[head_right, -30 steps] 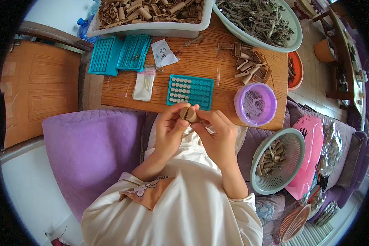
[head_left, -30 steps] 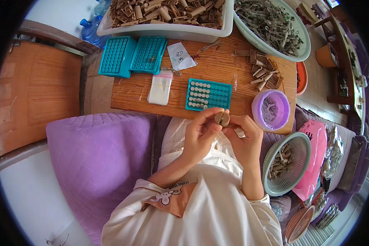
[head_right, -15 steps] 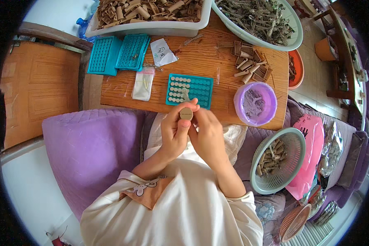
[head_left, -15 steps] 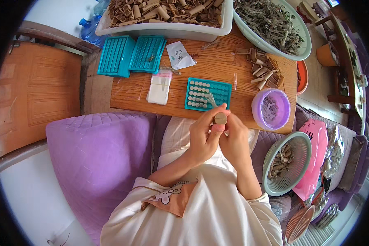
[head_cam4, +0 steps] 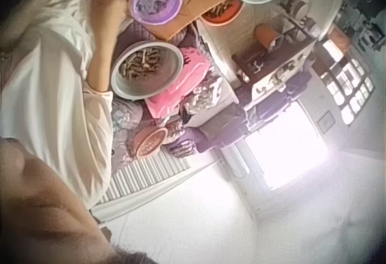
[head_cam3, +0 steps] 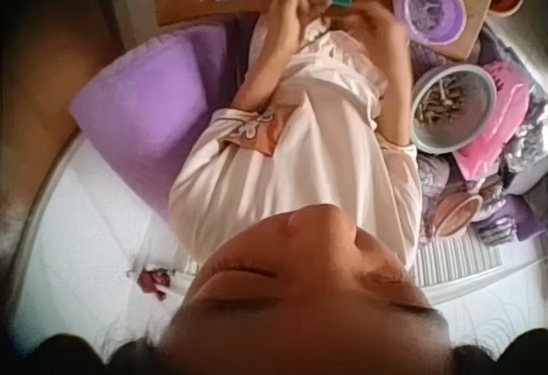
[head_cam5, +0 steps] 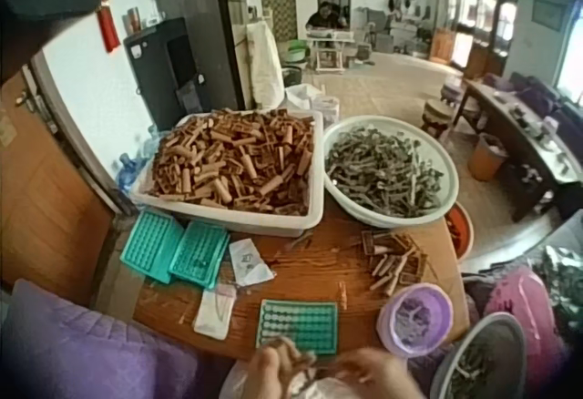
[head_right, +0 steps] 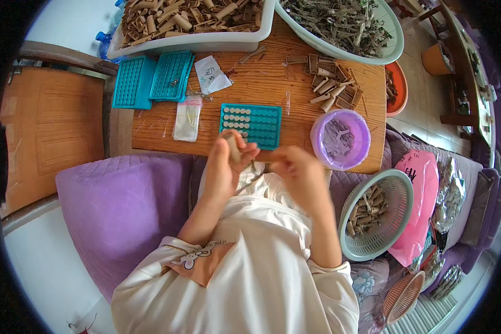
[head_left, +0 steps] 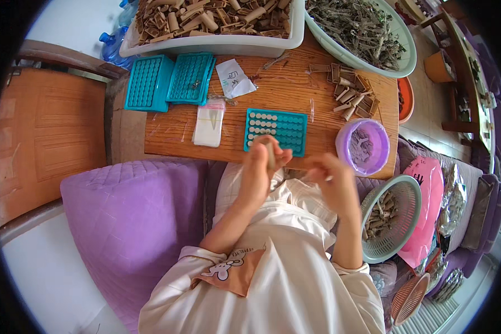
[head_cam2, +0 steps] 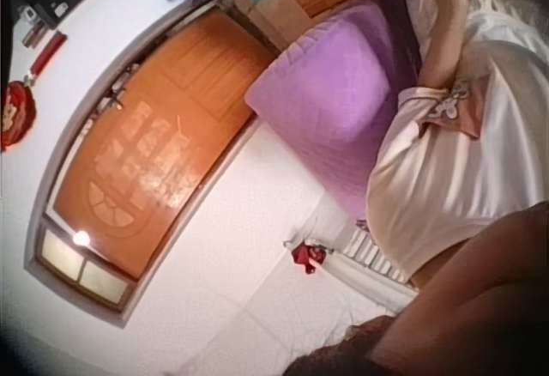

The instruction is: The person inserts small components into cylindrical tubes by hand, then places the filled tubes into a grid tray.

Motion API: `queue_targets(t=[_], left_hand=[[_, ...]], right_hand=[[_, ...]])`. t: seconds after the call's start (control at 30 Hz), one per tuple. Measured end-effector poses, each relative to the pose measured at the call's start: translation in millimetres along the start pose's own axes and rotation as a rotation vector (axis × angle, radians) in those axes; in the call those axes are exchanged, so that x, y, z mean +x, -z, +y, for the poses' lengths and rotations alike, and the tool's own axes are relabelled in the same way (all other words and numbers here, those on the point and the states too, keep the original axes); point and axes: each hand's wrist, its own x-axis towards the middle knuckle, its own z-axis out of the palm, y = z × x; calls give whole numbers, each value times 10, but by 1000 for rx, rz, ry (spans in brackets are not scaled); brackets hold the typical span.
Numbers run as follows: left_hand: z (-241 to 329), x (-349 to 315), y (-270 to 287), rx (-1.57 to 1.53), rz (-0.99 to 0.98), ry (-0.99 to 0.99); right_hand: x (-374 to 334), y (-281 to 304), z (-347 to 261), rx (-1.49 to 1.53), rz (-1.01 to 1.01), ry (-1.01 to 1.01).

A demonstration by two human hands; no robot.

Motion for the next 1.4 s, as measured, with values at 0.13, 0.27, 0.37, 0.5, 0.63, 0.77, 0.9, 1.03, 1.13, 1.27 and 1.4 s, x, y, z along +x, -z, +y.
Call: queue_targets(t=[0.13, 0.27, 0.37, 0.5, 0.63, 0.77, 0.9, 1.03, 1.13, 1.27, 1.4], left_hand=[[116, 105, 286, 32, -10, 80], [119, 153, 321, -110, -22, 129], [144, 151, 314, -112, -16, 141], [179, 142, 276, -138, 37, 153], [187, 152, 281, -162, 14, 151], [174, 124, 290, -253, -46, 221], [185, 90, 173, -367, -14, 358], [179, -4, -8, -491, -81, 522], [135, -64, -59, -390, -157, 553], [174, -120, -143, -373, -178, 621], [120, -146, -74, -297, -275, 593]], right_hand=[[136, 575, 113, -384, 362, -67], [291, 727, 380, -667, 295, -55], [386, 662, 443, -861, 155, -43], [452, 654, 607, -937, 166, 46], [388, 706, 545, -868, 222, 61], [274, 817, 311, -610, 236, 58], [174, 839, 142, -305, 328, -1], [108, 638, -131, -179, 300, 118], [135, 376, -187, -25, 179, 196], [212, 147, -227, -17, 121, 277], [216, 156, -251, -70, 9, 324]])
